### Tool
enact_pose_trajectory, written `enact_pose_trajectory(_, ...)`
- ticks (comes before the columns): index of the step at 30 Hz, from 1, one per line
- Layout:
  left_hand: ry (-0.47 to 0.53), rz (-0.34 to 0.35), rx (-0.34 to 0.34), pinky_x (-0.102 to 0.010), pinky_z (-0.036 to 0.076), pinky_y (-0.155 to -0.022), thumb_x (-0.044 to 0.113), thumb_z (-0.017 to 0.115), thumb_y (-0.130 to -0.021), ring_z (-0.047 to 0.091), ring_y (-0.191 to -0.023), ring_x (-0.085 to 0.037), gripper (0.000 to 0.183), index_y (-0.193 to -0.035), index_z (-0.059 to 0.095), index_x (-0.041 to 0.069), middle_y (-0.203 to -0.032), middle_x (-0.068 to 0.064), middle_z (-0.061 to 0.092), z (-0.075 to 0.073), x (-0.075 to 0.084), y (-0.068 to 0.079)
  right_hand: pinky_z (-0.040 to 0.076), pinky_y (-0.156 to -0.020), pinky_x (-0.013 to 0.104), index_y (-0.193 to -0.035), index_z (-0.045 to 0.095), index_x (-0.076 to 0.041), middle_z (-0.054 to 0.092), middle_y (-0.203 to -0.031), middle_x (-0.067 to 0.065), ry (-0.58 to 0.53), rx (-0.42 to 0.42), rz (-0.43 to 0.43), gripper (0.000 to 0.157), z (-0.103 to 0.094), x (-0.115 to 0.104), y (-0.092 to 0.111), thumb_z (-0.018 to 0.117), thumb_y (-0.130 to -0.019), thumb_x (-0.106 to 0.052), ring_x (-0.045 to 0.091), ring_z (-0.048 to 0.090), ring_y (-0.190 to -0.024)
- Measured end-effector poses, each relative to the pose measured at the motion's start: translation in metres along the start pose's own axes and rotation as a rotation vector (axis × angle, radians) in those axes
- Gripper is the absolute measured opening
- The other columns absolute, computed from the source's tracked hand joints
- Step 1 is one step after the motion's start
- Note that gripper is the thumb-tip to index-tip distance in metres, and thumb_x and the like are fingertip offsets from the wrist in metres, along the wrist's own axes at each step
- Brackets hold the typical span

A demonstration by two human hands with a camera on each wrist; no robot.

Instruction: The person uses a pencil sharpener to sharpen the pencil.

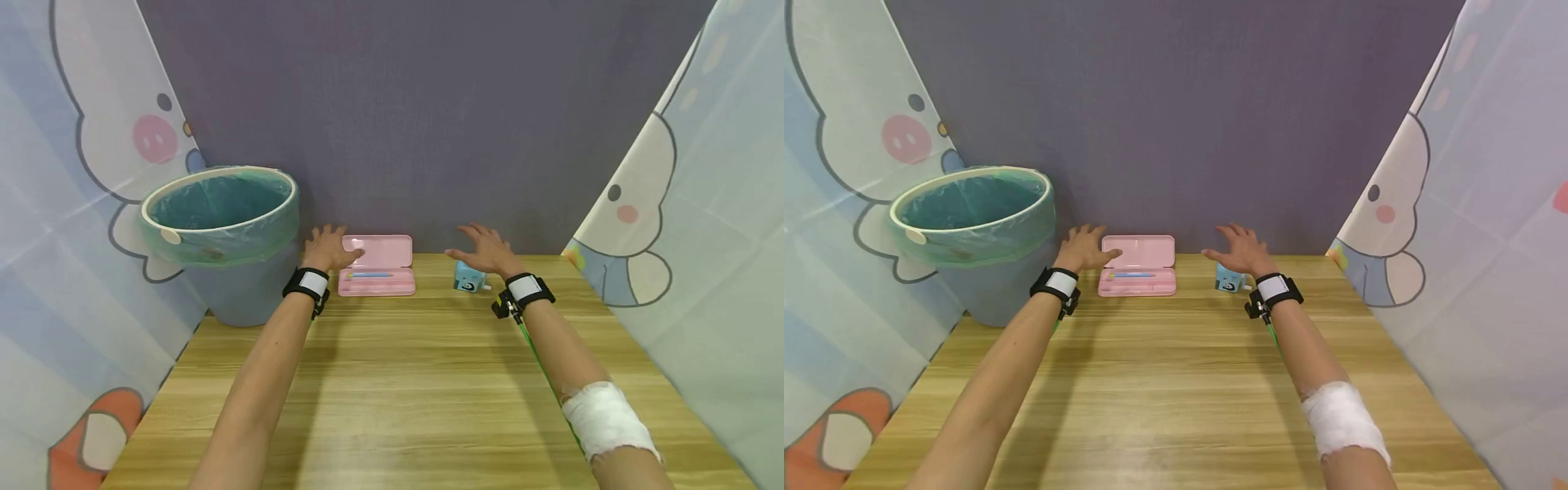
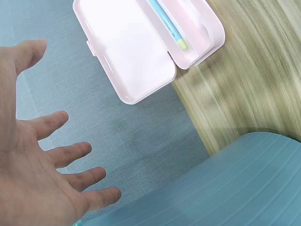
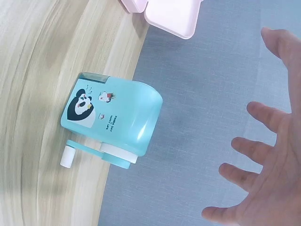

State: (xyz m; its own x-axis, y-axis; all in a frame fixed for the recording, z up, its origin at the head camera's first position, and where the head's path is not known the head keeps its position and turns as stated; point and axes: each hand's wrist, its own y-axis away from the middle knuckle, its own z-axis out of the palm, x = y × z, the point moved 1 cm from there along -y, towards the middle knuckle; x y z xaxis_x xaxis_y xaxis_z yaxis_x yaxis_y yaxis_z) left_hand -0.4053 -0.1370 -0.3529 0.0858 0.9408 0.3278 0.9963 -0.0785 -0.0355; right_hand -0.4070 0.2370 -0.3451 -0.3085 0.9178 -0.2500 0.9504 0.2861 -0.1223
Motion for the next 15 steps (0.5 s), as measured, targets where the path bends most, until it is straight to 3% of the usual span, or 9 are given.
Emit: enact_pose_trajectory(15, 0.001, 0.007, -0.003, -0.07, 0.021, -0.12, 0.062, 0.055, -0.096, 0.011, -0.154, -0.052, 0.086, -0.162, 0.027, 0.015, -0.167, -0.026, 0.019, 0.0021, -0.0047, 0.0028, 0.02, -0.11, 0.083, -0.163, 0.027, -0.02, 0.019, -0.169, 0.02, -0.009, -0.006, 0.009, 0.085, 0.0059, 0.0053, 0.0039, 0.053, -0.096, -0.066, 0.052, 0.018, -0.152)
